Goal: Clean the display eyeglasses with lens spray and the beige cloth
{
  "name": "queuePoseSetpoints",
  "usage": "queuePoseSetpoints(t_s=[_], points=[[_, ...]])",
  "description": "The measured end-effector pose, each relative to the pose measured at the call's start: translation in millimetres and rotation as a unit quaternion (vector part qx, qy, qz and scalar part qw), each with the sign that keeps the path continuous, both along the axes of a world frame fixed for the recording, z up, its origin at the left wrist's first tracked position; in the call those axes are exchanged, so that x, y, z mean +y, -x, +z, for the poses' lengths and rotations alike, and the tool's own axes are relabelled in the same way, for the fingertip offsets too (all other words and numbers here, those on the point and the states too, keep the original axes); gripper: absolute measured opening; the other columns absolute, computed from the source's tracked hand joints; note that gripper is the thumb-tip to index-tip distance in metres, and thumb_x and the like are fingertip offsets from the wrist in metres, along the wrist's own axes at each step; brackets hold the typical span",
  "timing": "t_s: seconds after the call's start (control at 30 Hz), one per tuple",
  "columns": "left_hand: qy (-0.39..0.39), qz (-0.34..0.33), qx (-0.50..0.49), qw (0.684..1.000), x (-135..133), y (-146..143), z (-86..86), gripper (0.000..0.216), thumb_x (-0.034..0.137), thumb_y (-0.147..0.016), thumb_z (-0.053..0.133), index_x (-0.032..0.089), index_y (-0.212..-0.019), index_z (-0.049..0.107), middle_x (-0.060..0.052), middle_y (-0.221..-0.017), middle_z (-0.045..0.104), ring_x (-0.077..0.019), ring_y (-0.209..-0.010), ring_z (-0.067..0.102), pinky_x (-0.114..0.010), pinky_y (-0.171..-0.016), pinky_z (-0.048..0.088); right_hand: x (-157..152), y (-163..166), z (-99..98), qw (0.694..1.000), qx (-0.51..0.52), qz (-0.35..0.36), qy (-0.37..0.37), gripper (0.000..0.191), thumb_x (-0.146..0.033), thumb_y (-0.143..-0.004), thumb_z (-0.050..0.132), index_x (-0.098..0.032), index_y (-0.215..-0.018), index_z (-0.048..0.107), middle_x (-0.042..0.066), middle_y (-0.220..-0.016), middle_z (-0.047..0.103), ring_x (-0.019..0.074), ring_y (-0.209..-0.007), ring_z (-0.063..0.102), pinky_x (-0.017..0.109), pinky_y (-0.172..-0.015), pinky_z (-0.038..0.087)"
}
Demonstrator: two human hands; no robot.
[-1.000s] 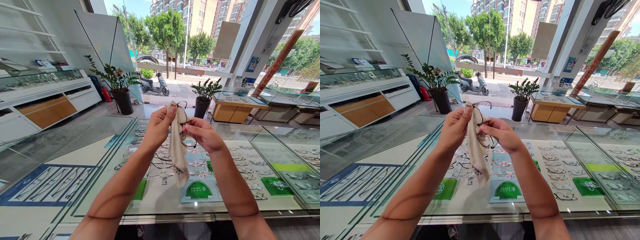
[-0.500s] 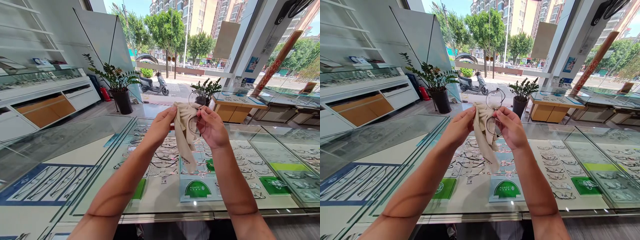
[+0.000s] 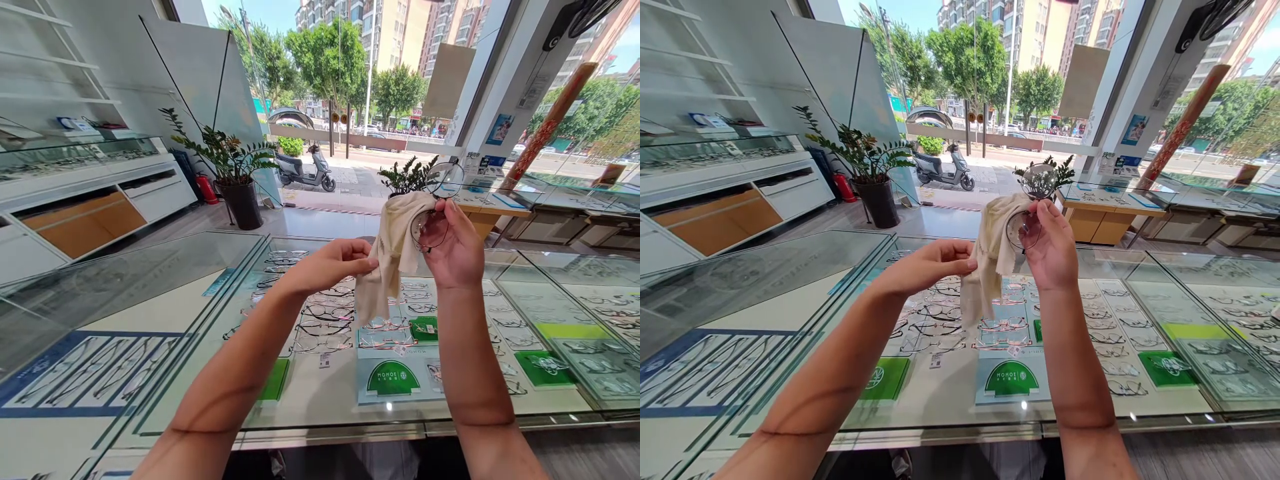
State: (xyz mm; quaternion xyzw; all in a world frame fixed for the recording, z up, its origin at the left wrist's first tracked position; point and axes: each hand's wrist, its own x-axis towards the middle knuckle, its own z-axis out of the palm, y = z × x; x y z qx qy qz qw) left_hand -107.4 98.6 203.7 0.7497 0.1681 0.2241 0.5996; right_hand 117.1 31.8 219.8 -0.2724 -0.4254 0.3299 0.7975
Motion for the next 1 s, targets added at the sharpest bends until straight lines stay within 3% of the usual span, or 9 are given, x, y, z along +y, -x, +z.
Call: queuePoseSetpoints(t_s=[0.13,0.23,0.33,0.47,0.6,0.77,0.9,1.0], points=[[-0.045,0.091,-0.077,0.992,3.8,8.1,2.2,0.034,0.053,-0.097,0.076,0.019,-0.092,0.077,-0.004,-0.085,0.069,-0.0167,-0.079,0.060,-0.032,-0.076,0.048,8.3,-14.3,-3.1,0.999,-0.029,-0.024,0.032,0.027,-0.049,-0.083,0.088,-0.026,-0.089,0.074,0.001,-0.090,0.073,0.0166,-0.081,0.070,0.030,-0.068,0.058],[-0.035,0.188,-0.204,0.960,3.2,11.7,5.8,0.035,0.053,-0.094,0.080,0.022,-0.110,0.079,-0.006,-0.100,0.075,-0.0196,-0.093,0.067,-0.032,-0.084,0.054,14.8,-21.5,-6.3,0.994,-0.053,-0.073,0.060,0.026,-0.045,-0.081,0.089,-0.024,-0.087,0.074,0.002,-0.090,0.072,0.0167,-0.082,0.067,0.032,-0.072,0.056],[-0.010,0.242,-0.248,0.938,2.7,13.6,9.6,0.040,0.055,-0.093,0.080,0.024,-0.118,0.076,-0.006,-0.106,0.076,-0.0184,-0.089,0.069,-0.030,-0.078,0.056,12.8,-19.3,-5.4,0.991,-0.062,-0.104,0.057,0.022,-0.042,-0.082,0.088,-0.025,-0.085,0.074,0.002,-0.093,0.072,0.0175,-0.087,0.066,0.033,-0.078,0.056],[-0.048,0.288,-0.237,0.927,5.7,14.8,8.9,0.032,0.056,-0.098,0.072,0.026,-0.106,0.068,-0.002,-0.090,0.071,-0.0145,-0.070,0.062,-0.027,-0.061,0.053,-1.9,-5.8,0.7,0.989,-0.120,-0.005,0.082,0.018,-0.040,-0.087,0.085,-0.026,-0.084,0.075,0.005,-0.098,0.074,0.0213,-0.098,0.069,0.037,-0.084,0.058],[-0.082,0.327,-0.208,0.918,7.5,18.1,7.3,0.013,0.037,-0.092,0.068,0.024,-0.091,0.066,0.001,-0.072,0.058,-0.0114,-0.055,0.047,-0.023,-0.048,0.040,-10.5,5.1,4.1,0.979,-0.163,0.075,0.098,0.018,-0.041,-0.092,0.082,-0.026,-0.085,0.074,0.005,-0.099,0.076,0.0219,-0.101,0.071,0.039,-0.093,0.059],[-0.171,0.332,-0.182,0.910,0.0,19.4,10.8,0.040,0.041,-0.093,0.058,0.023,-0.060,0.046,0.000,-0.060,0.038,-0.0139,-0.054,0.033,-0.029,-0.048,0.030,-10.8,9.4,3.3,0.966,-0.186,0.140,0.109,0.017,-0.039,-0.093,0.080,-0.024,-0.086,0.075,0.004,-0.089,0.074,0.0199,-0.091,0.071,0.036,-0.091,0.060],[-0.300,0.398,-0.154,0.853,-8.7,16.2,12.2,0.043,0.039,-0.097,0.066,0.022,-0.062,0.047,-0.001,-0.066,0.047,-0.0157,-0.066,0.044,-0.031,-0.059,0.035,-12.2,10.4,3.0,0.959,-0.201,0.163,0.114,0.017,-0.038,-0.095,0.077,-0.023,-0.087,0.074,0.003,-0.087,0.072,0.0193,-0.088,0.071,0.035,-0.089,0.059],[-0.309,0.393,-0.142,0.854,-11.0,16.5,10.2,0.031,0.038,-0.098,0.068,0.022,-0.076,0.055,0.001,-0.070,0.054,-0.0147,-0.064,0.045,-0.030,-0.060,0.038,-12.9,10.9,3.5,0.958,-0.203,0.166,0.116,0.017,-0.036,-0.096,0.075,-0.022,-0.086,0.074,0.004,-0.086,0.071,0.0186,-0.086,0.070,0.034,-0.086,0.059]])
